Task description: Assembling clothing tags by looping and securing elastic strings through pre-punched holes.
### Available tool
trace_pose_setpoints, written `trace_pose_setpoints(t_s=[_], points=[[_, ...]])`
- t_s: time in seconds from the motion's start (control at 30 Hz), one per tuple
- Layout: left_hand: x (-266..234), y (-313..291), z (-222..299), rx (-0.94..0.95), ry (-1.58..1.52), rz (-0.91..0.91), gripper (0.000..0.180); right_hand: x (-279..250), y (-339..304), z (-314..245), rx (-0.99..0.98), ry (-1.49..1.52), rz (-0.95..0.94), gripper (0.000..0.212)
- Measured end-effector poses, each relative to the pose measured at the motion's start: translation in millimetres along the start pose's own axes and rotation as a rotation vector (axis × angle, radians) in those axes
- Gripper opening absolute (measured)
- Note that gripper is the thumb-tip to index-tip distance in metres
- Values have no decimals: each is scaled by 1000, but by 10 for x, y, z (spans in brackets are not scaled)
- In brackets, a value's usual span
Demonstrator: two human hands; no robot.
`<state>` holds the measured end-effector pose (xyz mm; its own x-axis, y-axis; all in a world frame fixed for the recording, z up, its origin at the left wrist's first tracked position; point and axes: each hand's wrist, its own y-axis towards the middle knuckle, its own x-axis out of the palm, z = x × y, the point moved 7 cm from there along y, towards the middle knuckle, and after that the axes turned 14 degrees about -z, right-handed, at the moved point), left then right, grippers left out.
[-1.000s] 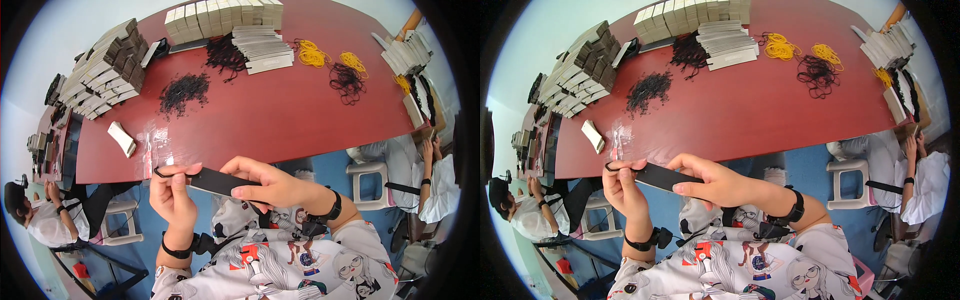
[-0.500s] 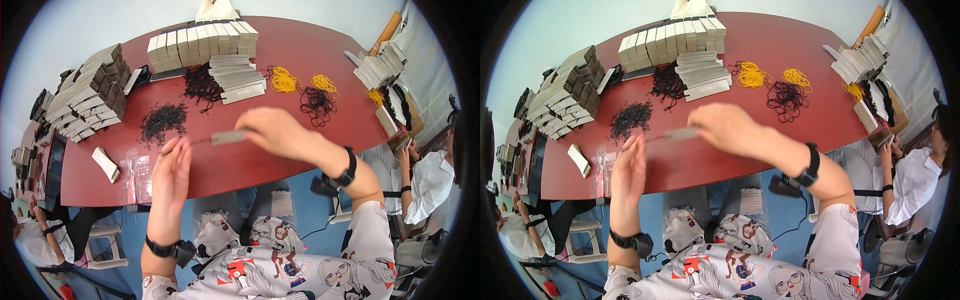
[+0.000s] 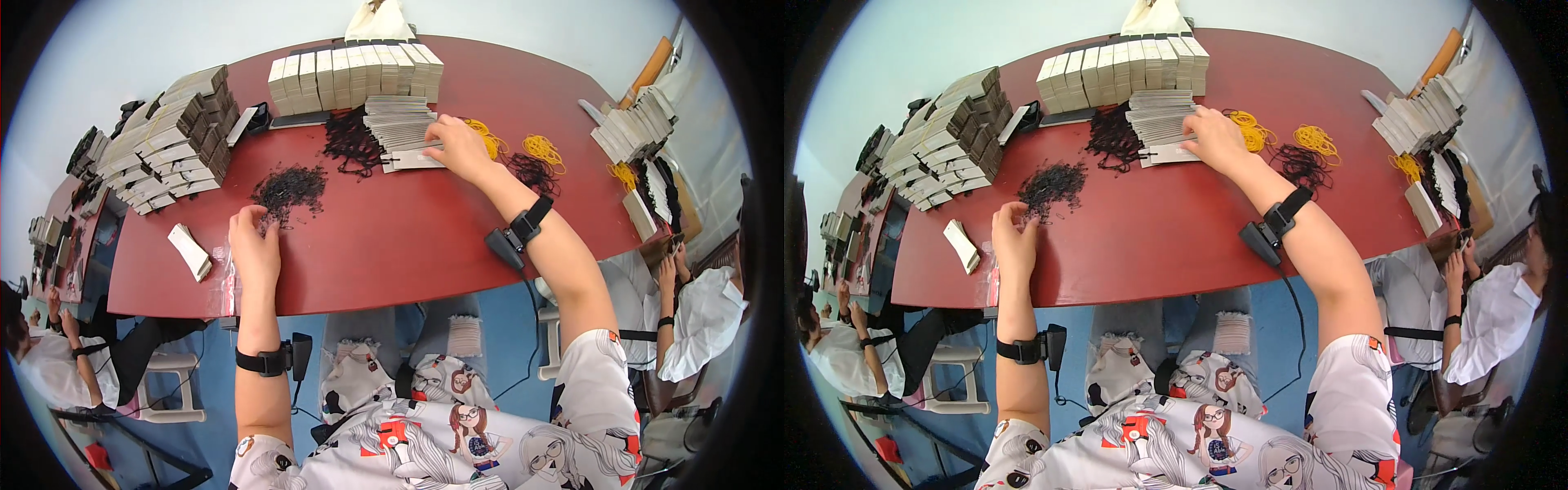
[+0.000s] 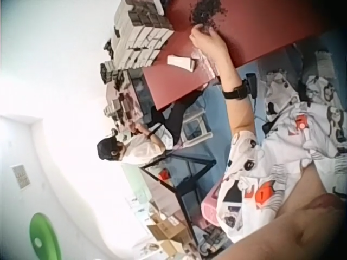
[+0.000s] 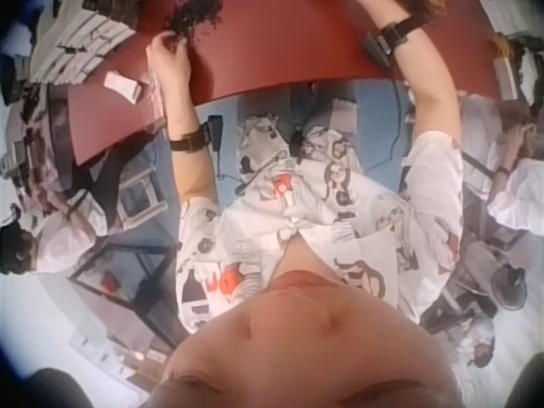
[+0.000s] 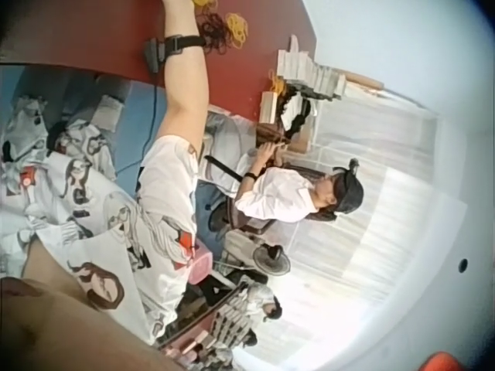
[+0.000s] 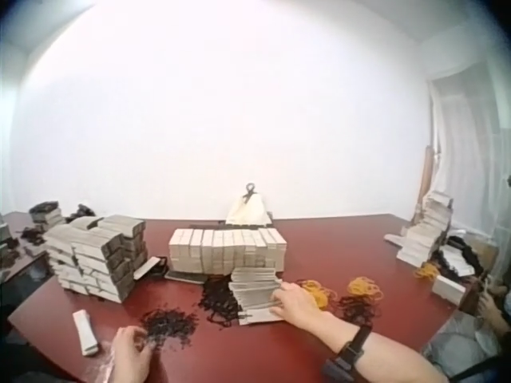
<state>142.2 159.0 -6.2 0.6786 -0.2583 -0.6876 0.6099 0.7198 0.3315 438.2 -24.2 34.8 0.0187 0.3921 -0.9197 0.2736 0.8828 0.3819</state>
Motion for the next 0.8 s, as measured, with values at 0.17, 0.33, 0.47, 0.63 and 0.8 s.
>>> trace_pose_setpoints(t_s=[0.17, 0.33, 0.47, 0.63, 0.8], points=[[161, -9, 222, 202, 14, -202, 17, -436, -211, 98, 304, 187, -82, 16], [208, -23, 325, 233, 291, -123, 6, -621, -856, 531, 406, 286, -235, 12], [218, -46, 320, 194, 403, -140, 5, -518, -1283, 679, 562, 340, -447, 16], [216, -77, 258, 156, 528, -171, 6, -351, -1444, 817, 714, 227, -410, 18], [205, -160, 233, 210, 639, -151, 7, -673, -1341, 949, 668, 307, -104, 15]])
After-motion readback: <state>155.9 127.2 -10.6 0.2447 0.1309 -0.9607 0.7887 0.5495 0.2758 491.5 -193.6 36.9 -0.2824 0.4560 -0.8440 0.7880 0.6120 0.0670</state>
